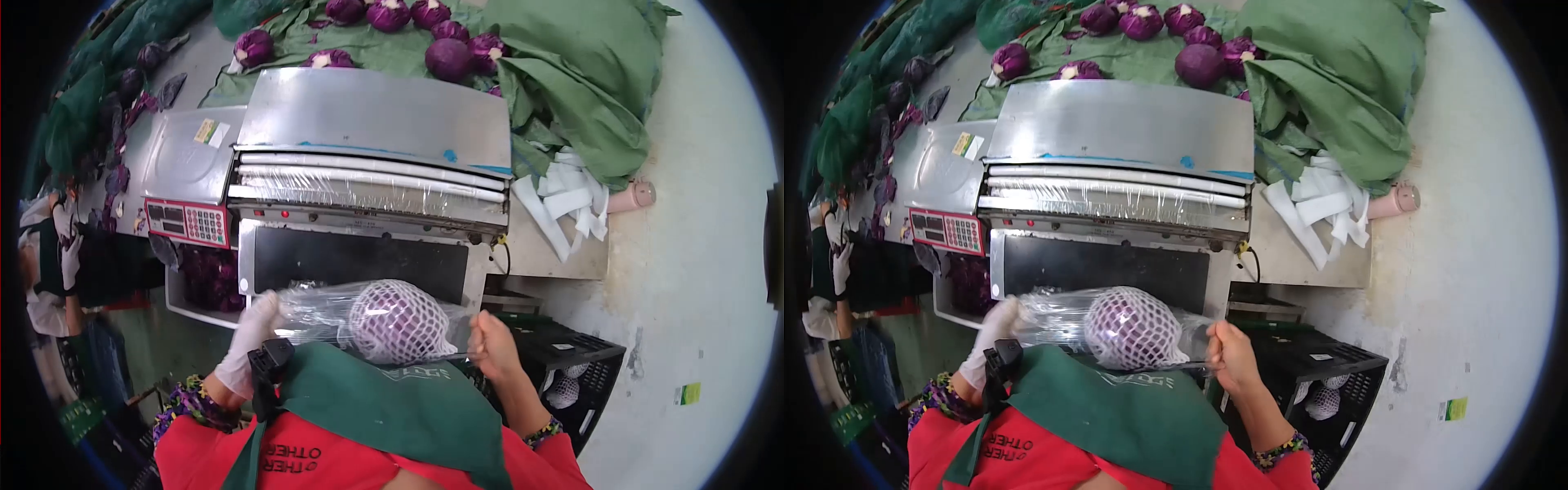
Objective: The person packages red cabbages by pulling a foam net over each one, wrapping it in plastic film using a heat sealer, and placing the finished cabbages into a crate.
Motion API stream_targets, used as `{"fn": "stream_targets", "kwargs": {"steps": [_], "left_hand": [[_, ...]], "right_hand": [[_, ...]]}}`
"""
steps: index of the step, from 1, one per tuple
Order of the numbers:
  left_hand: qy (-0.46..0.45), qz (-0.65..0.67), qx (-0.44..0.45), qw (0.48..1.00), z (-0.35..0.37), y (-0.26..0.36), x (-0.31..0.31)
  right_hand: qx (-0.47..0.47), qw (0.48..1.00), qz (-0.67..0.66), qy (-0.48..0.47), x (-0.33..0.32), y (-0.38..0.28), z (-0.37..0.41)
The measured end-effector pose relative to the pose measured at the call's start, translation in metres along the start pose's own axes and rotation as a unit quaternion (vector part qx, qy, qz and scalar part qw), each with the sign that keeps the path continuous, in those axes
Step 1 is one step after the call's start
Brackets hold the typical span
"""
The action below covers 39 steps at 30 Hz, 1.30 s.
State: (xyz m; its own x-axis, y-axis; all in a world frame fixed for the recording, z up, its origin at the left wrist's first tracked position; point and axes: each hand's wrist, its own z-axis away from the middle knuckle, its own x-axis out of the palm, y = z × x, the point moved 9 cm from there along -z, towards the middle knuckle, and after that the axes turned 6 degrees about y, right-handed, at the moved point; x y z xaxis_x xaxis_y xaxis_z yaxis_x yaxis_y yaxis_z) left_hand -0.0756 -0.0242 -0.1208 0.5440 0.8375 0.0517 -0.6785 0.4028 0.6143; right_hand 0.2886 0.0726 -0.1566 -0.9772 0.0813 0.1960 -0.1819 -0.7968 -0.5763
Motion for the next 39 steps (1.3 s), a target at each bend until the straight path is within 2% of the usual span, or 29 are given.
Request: {"fn": "stream_targets", "kwargs": {"steps": [2, 4, 5, 6, 8, 9, 10, 11, 12, 14, 15, 16, 18, 20, 21, 22, 25, 26, 28, 29, 30, 31, 32, 33, 34, 36, 37, 38, 39], "left_hand": [[-0.210, -0.278, -0.041, 0.936, -0.058, -0.086, -0.047], [-0.246, -0.315, -0.101, 0.911, -0.069, -0.145, -0.018], [-0.243, -0.301, -0.061, 0.920, -0.062, -0.148, 0.016], [-0.243, -0.287, -0.017, 0.927, -0.054, -0.150, 0.050], [-0.382, -0.273, 0.098, 0.878, -0.054, -0.181, 0.101], [-0.343, -0.216, 0.009, 0.914, -0.040, -0.177, 0.103], [-0.300, -0.155, -0.080, 0.938, -0.025, -0.174, 0.101], [-0.399, -0.435, 0.177, 0.788, -0.013, -0.150, 0.121], [-0.351, -0.078, -0.121, 0.925, -0.005, -0.159, 0.110], [-0.379, -0.063, -0.170, 0.907, -0.013, -0.184, 0.095], [-0.407, -0.050, -0.211, 0.887, -0.020, -0.196, 0.089], [-0.434, -0.038, -0.251, 0.864, -0.020, -0.201, 0.089], [-0.478, -0.123, 0.120, 0.861, 0.033, -0.096, 0.148], [-0.469, -0.088, 0.065, 0.876, 0.072, -0.035, 0.151], [-0.579, 0.092, -0.337, 0.737, 0.089, -0.057, 0.166], [-0.426, -0.045, -0.275, 0.861, 0.054, -0.065, 0.135], [-0.506, -0.058, -0.187, 0.840, 0.059, -0.054, 0.123], [-0.482, -0.061, -0.185, 0.854, 0.063, -0.051, 0.119], [-0.453, -0.264, 0.066, 0.849, 0.039, -0.027, 0.109], [-0.479, -0.279, 0.064, 0.830, 0.042, -0.029, 0.113], [-0.457, -0.262, 0.334, 0.782, 0.056, 0.007, 0.124], [-0.412, -0.202, 0.575, 0.677, 0.089, 0.034, 0.122], [-0.459, -0.198, 0.564, 0.658, 0.103, 0.030, 0.128], [-0.539, -0.217, 0.237, 0.779, 0.086, -0.001, 0.137], [-0.538, -0.235, -0.118, 0.801, 0.087, -0.050, 0.126], [-0.567, -0.240, -0.138, 0.776, 0.085, -0.067, 0.130], [-0.518, -0.241, -0.160, 0.805, 0.081, -0.069, 0.128], [-0.519, -0.189, -0.211, 0.806, 0.052, -0.087, 0.129], [-0.519, -0.188, -0.203, 0.808, 0.064, -0.096, 0.145]], "right_hand": [[0.070, 0.998, 0.000, -0.010, -0.021, 0.054, -0.022], [0.104, 0.994, 0.010, 0.042, -0.021, 0.105, -0.057], [-0.036, 0.976, 0.213, -0.023, -0.006, 0.100, -0.075], [-0.181, 0.894, 0.401, -0.087, 0.017, 0.097, -0.081], [-0.135, 0.960, 0.181, -0.164, 0.024, 0.132, -0.076], [0.009, 0.990, 0.024, -0.139, 0.033, 0.132, -0.066], [0.003, 0.990, 0.023, -0.140, 0.040, 0.117, -0.061], [-0.103, 0.973, 0.142, -0.147, 0.045, 0.092, -0.058], [-0.203, 0.933, 0.256, -0.148, 0.050, 0.071, -0.050], [-0.376, 0.791, 0.464, -0.132, 0.070, 0.040, -0.019], [-0.283, 0.849, 0.434, -0.103, 0.088, 0.016, -0.021], [-0.360, 0.786, 0.502, -0.028, 0.111, -0.031, 0.013], [-0.476, 0.716, 0.509, 0.040, 0.119, -0.065, 0.036], [-0.515, 0.683, 0.514, 0.061, 0.124, -0.071, 0.050], [-0.551, 0.647, 0.523, 0.066, 0.129, -0.072, 0.061], [-0.541, 0.647, 0.530, 0.088, 0.133, -0.070, 0.063], [-0.571, 0.659, 0.462, 0.159, 0.139, -0.063, 0.070], [-0.539, 0.757, 0.359, 0.091, 0.140, -0.053, 0.059], [-0.449, 0.874, 0.166, -0.081, 0.153, -0.021, 0.033], [-0.290, 0.934, 0.144, -0.148, 0.162, 0.014, 0.009], [-0.094, 0.959, 0.018, -0.268, 0.175, 0.054, -0.003], [-0.092, 0.946, -0.027, -0.309, 0.183, 0.051, 0.020], [-0.327, 0.873, 0.197, -0.303, 0.189, 0.027, 0.057], [-0.282, 0.879, 0.075, -0.377, 0.196, 0.036, 0.055], [-0.244, 0.918, 0.040, -0.310, 0.176, 0.035, 0.059], [-0.079, 0.982, 0.032, -0.167, 0.129, 0.066, 0.036], [-0.079, 0.982, -0.099, -0.141, 0.104, 0.069, 0.047], [-0.095, 0.981, -0.111, -0.125, 0.088, 0.075, 0.053], [-0.199, 0.969, -0.089, -0.115, 0.073, 0.066, 0.064]]}}
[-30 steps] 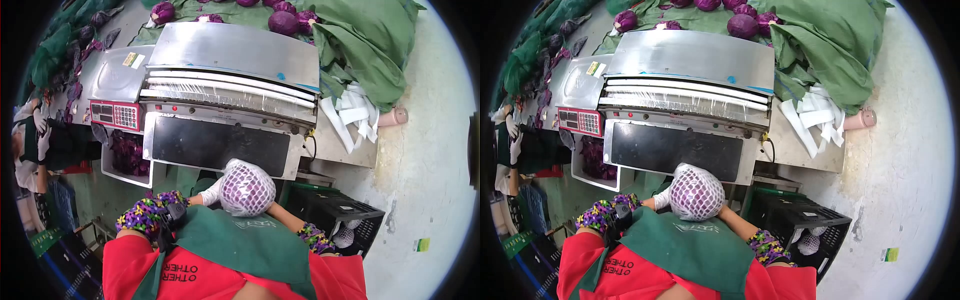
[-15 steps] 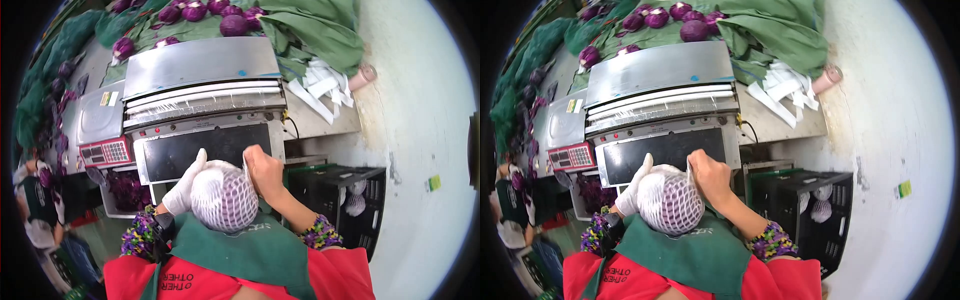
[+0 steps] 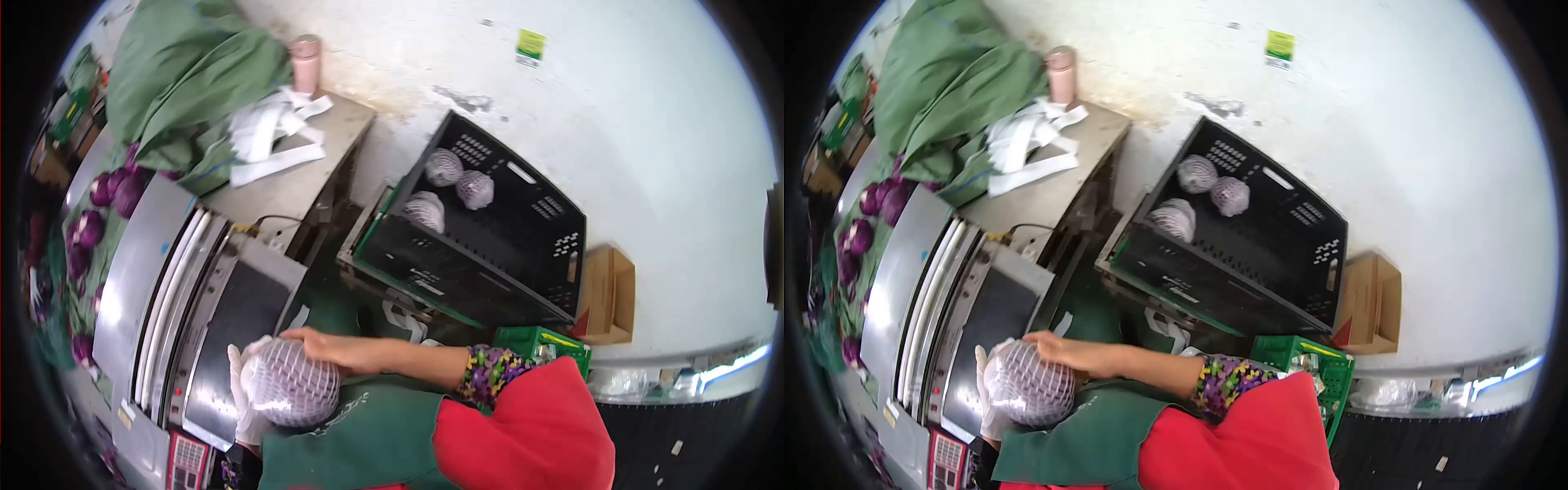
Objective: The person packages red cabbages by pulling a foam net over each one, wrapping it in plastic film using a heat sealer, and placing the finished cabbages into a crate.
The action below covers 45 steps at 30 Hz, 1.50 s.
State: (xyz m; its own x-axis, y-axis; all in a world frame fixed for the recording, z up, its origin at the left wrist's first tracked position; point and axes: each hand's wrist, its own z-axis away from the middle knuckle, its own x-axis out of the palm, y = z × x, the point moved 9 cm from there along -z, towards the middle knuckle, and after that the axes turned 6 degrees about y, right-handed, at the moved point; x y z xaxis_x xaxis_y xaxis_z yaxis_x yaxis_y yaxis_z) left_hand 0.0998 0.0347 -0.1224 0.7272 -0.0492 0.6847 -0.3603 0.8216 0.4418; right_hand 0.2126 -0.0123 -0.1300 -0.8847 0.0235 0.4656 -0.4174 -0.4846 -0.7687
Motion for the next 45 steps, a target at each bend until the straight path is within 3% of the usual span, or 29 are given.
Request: {"fn": "stream_targets", "kwargs": {"steps": [1, 2, 3, 5, 6, 7, 8, 10, 12, 15, 17, 18, 19, 20, 22, 24, 25, 26, 27, 28, 29, 31, 32, 33, 35, 37, 38, 43, 45], "left_hand": [[0.009, -0.002, 0.006, 1.000, -0.008, -0.004, 0.021], [-0.013, -0.091, 0.052, 0.994, -0.009, -0.001, 0.061], [-0.040, -0.115, 0.076, 0.990, -0.021, -0.004, 0.088], [-0.105, -0.117, 0.105, 0.982, -0.032, -0.014, 0.146], [-0.133, -0.199, 0.045, 0.970, -0.039, -0.026, 0.161], [-0.212, -0.232, 0.079, 0.946, -0.037, -0.027, 0.182], [-0.198, -0.240, 0.058, 0.949, -0.054, -0.034, 0.174], [-0.105, -0.288, 0.041, 0.951, -0.078, -0.045, 0.156], [-0.081, -0.315, 0.035, 0.945, -0.093, -0.051, 0.136], [-0.017, -0.320, 0.043, 0.946, -0.097, -0.048, 0.116], [-0.001, -0.328, 0.051, 0.943, -0.093, -0.040, 0.097], [0.019, -0.359, 0.056, 0.931, -0.088, -0.032, 0.093], [0.052, -0.385, 0.070, 0.919, -0.081, -0.020, 0.086], [0.050, -0.407, 0.103, 0.906, -0.074, -0.004, 0.084], [0.079, -0.447, 0.147, 0.879, -0.058, 0.038, 0.071], [0.120, -0.501, 0.207, 0.832, -0.037, 0.097, 0.058], [0.150, -0.509, 0.257, 0.808, -0.032, 0.127, 0.041], [0.180, -0.527, 0.319, 0.767, -0.024, 0.164, 0.023], [0.229, -0.543, 0.315, 0.744, -0.010, 0.205, 0.018], [0.227, -0.516, 0.363, 0.742, -0.011, 0.243, -0.012], [0.246, -0.522, 0.417, 0.702, -0.006, 0.283, -0.027], [0.231, -0.501, 0.386, 0.739, -0.021, 0.343, -0.046], [0.281, -0.582, 0.420, 0.637, -0.033, 0.374, -0.059], [0.273, -0.582, 0.426, 0.637, -0.051, 0.400, -0.063], [0.325, -0.771, 0.359, 0.414, -0.095, 0.435, -0.054], [0.359, -0.806, 0.315, 0.351, -0.148, 0.460, -0.064], [0.385, -0.786, 0.268, 0.403, -0.177, 0.471, -0.076], [0.449, -0.753, 0.240, 0.417, -0.258, 0.493, -0.071], [0.479, -0.750, 0.240, 0.389, -0.280, 0.495, -0.082]], "right_hand": [[-0.096, 0.995, 0.032, -0.006, -0.008, -0.013, 0.014], [-0.051, 0.991, -0.116, -0.032, -0.021, -0.022, 0.026], [-0.007, 0.981, -0.193, 0.021, -0.056, -0.012, 0.031], [-0.074, 0.956, -0.280, 0.048, -0.120, -0.036, 0.064], [-0.092, 0.929, -0.350, 0.077, -0.146, -0.069, 0.090], [-0.196, 0.933, -0.237, 0.188, -0.167, -0.128, 0.134], [-0.164, 0.902, -0.318, 0.241, -0.211, -0.127, 0.150], [-0.223, 0.886, -0.258, 0.313, -0.289, -0.144, 0.200], [-0.200, 0.867, -0.097, 0.447, -0.383, -0.128, 0.230], [-0.092, 0.854, -0.086, 0.504, -0.461, -0.080, 0.225], [-0.062, 0.838, 0.006, 0.542, -0.491, -0.051, 0.201], [-0.159, 0.830, 0.159, 0.510, -0.512, -0.048, 0.178], [-0.190, 0.835, 0.173, 0.487, -0.541, -0.037, 0.167], [-0.195, 0.853, 0.059, 0.481, -0.512, -0.055, 0.159], [-0.132, 0.838, 0.156, 0.505, -0.513, -0.072, 0.160], [-0.090, 0.689, 0.457, 0.555, -0.552, -0.096, 0.169], [-0.064, 0.642, 0.505, 0.573, -0.526, -0.131, 0.165], [-0.109, 0.640, 0.489, 0.582, -0.514, -0.159, 0.153], [-0.151, 0.635, 0.468, 0.596, -0.499, -0.180, 0.145], [-0.203, 0.613, 0.484, 0.591, -0.459, -0.207, 0.127], [-0.250, 0.587, 0.494, 0.590, -0.412, -0.234, 0.108], [-0.261, 0.603, 0.483, 0.578, -0.350, -0.265, 0.064], [-0.289, 0.640, 0.459, 0.544, -0.325, -0.275, 0.038], [-0.315, 0.673, 0.434, 0.509, -0.297, -0.286, 0.013], [-0.308, 0.632, 0.549, 0.453, -0.224, -0.305, -0.035], [-0.349, 0.615, 0.602, 0.370, -0.149, -0.320, -0.078], [-0.355, 0.601, 0.627, 0.346, -0.132, -0.323, -0.098], [-0.340, 0.520, 0.753, 0.216, -0.105, -0.325, -0.206], [-0.305, 0.574, 0.746, 0.147, -0.118, -0.297, -0.254]]}}
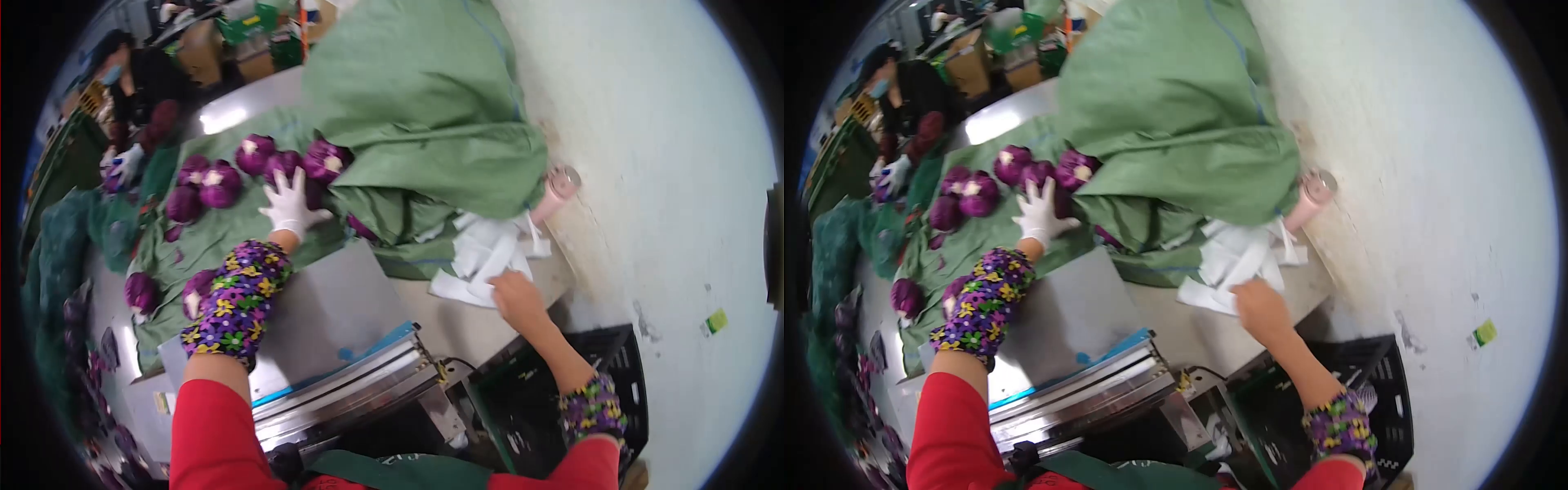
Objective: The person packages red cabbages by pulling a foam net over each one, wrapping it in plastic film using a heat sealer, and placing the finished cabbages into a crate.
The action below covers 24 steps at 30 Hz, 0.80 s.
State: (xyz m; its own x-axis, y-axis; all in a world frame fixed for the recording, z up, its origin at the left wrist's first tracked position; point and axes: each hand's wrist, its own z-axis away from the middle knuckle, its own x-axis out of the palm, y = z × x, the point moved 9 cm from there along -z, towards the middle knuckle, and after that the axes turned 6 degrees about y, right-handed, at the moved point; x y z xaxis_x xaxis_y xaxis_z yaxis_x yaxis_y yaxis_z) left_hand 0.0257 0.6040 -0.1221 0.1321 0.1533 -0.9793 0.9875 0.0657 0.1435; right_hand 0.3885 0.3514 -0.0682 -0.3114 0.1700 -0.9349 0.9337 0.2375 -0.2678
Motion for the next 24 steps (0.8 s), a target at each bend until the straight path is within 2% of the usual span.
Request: {"fn": "stream_targets", "kwargs": {"steps": [1, 2, 3, 4, 5, 6, 7, 8, 10, 12, 13, 14, 15, 16, 17, 18, 19, 21, 22, 24], "left_hand": [[0.045, 0.008, 0.021, 0.999, -0.004, 0.002, -0.004], [0.057, 0.052, 0.022, 0.997, -0.011, -0.004, -0.005], [0.056, 0.068, 0.025, 0.996, -0.018, -0.011, -0.004], [0.051, 0.071, 0.045, 0.995, -0.025, -0.016, -0.005], [0.035, 0.240, 0.021, 0.970, -0.048, -0.050, 0.032], [0.022, 0.399, 0.000, 0.917, -0.067, -0.081, 0.060], [-0.131, 0.548, -0.206, 0.800, -0.043, -0.090, 0.059], [-0.251, 0.680, -0.294, 0.623, -0.024, -0.092, 0.079], [-0.206, 0.687, -0.343, 0.606, -0.002, -0.111, 0.045], [-0.133, 0.690, -0.256, 0.664, 0.008, -0.121, -0.022], [-0.078, 0.656, -0.161, 0.733, 0.014, -0.125, -0.060], [-0.022, 0.607, -0.065, 0.792, 0.030, -0.125, -0.101], [-0.004, 0.548, 0.021, 0.836, 0.065, -0.100, -0.154], [0.013, 0.512, 0.056, 0.857, 0.097, -0.092, -0.180], [0.077, 0.360, 0.127, 0.921, 0.125, -0.085, -0.208], [0.132, 0.195, 0.194, 0.953, 0.155, -0.074, -0.226], [0.115, 0.146, 0.188, 0.964, 0.181, -0.067, -0.230], [0.096, 0.063, 0.198, 0.974, 0.224, -0.058, -0.227], [0.083, 0.018, 0.209, 0.974, 0.240, -0.056, -0.222], [0.056, 0.021, 0.180, 0.982, 0.263, -0.057, -0.211]], "right_hand": [[-0.028, 0.999, -0.022, -0.022, 0.026, -0.003, -0.006], [-0.056, 0.996, -0.048, -0.044, 0.050, -0.012, -0.004], [-0.045, 0.996, -0.054, -0.056, 0.067, -0.016, -0.001], [-0.081, 0.996, 0.025, -0.015, 0.072, -0.026, -0.008], [-0.122, 0.987, 0.101, 0.036, 0.075, -0.033, -0.015], [-0.127, 0.987, 0.092, 0.044, 0.086, -0.030, -0.020], [-0.100, 0.984, 0.141, 0.040, 0.103, -0.018, -0.020], [-0.074, 0.979, 0.187, 0.034, 0.117, -0.009, -0.019], [-0.134, 0.967, 0.205, 0.066, 0.119, -0.010, -0.020], [-0.099, 0.984, 0.144, 0.019, 0.124, -0.004, -0.024], [-0.116, 0.983, 0.140, 0.022, 0.117, -0.014, -0.030], [-0.112, 0.988, 0.059, 0.089, 0.087, -0.027, -0.037], [-0.106, 0.983, -0.026, 0.148, 0.056, -0.040, -0.041], [-0.122, 0.981, -0.034, 0.144, 0.036, -0.059, -0.045], [-0.068, 0.981, -0.069, 0.169, 0.006, -0.067, -0.050], [-0.010, 0.976, -0.101, 0.191, -0.018, -0.072, -0.051], [-0.019, 0.978, -0.100, 0.184, -0.032, -0.089, -0.049], [0.030, 0.965, -0.241, 0.097, -0.041, -0.116, -0.045], [0.030, 0.964, -0.263, 0.039, -0.046, -0.138, -0.040], [0.031, 0.915, -0.394, -0.080, -0.028, -0.164, -0.023]]}}
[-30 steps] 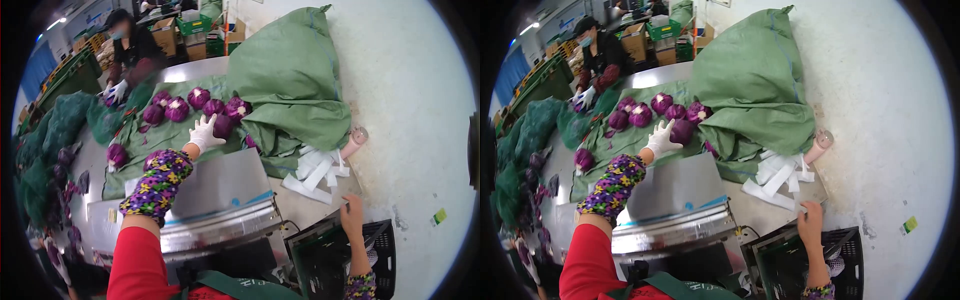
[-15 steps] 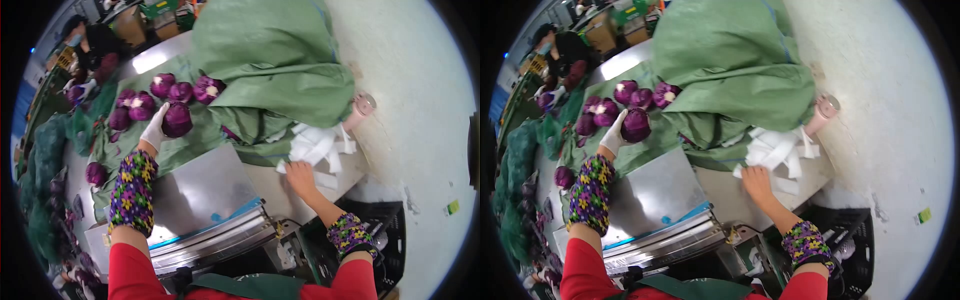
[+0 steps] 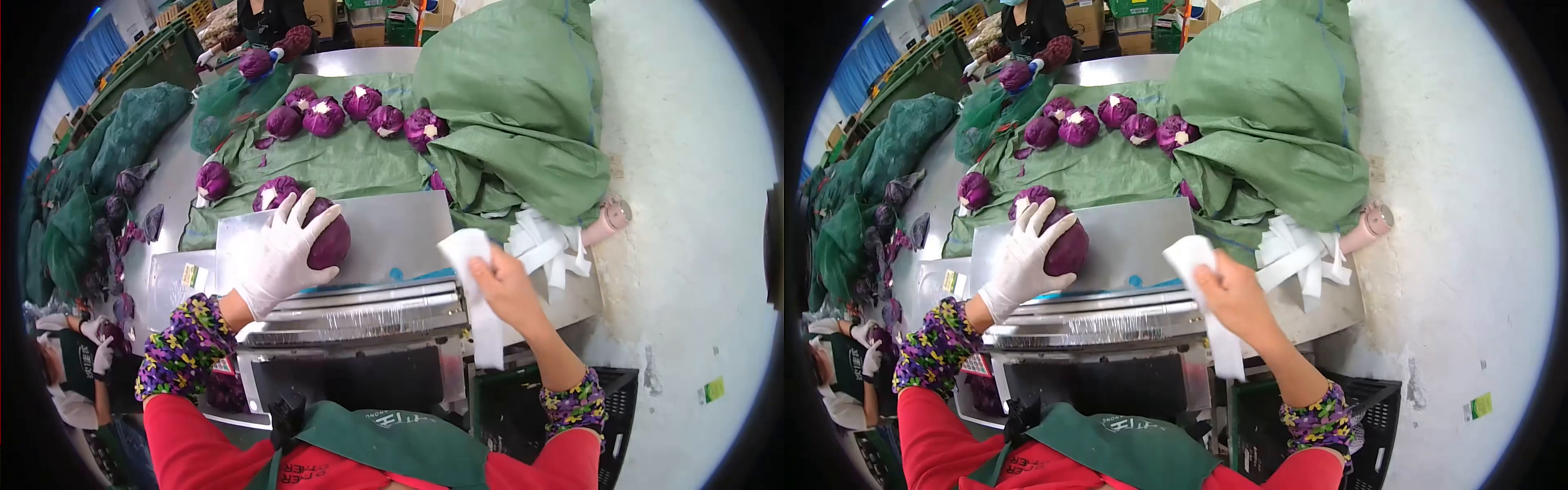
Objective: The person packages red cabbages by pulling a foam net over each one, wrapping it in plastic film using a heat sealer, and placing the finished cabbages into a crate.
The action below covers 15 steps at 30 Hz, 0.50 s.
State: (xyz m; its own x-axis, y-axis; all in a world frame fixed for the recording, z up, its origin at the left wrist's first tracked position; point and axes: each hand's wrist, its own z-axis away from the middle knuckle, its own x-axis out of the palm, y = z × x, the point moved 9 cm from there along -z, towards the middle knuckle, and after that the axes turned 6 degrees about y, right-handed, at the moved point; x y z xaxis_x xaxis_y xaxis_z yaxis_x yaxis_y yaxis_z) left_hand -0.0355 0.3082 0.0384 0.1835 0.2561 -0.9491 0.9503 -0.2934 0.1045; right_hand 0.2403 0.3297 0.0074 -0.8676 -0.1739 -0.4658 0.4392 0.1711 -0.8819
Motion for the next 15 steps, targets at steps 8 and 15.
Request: {"fn": "stream_targets", "kwargs": {"steps": [8, 15], "left_hand": [[0.100, 0.527, -0.073, 0.841, 0.059, 0.072, -0.024], [0.146, 0.753, -0.321, 0.555, 0.127, 0.070, 0.051]], "right_hand": [[-0.058, 0.986, 0.002, -0.156, 0.103, -0.047, 0.059], [0.079, 0.944, -0.250, -0.201, 0.149, 0.005, 0.083]]}}
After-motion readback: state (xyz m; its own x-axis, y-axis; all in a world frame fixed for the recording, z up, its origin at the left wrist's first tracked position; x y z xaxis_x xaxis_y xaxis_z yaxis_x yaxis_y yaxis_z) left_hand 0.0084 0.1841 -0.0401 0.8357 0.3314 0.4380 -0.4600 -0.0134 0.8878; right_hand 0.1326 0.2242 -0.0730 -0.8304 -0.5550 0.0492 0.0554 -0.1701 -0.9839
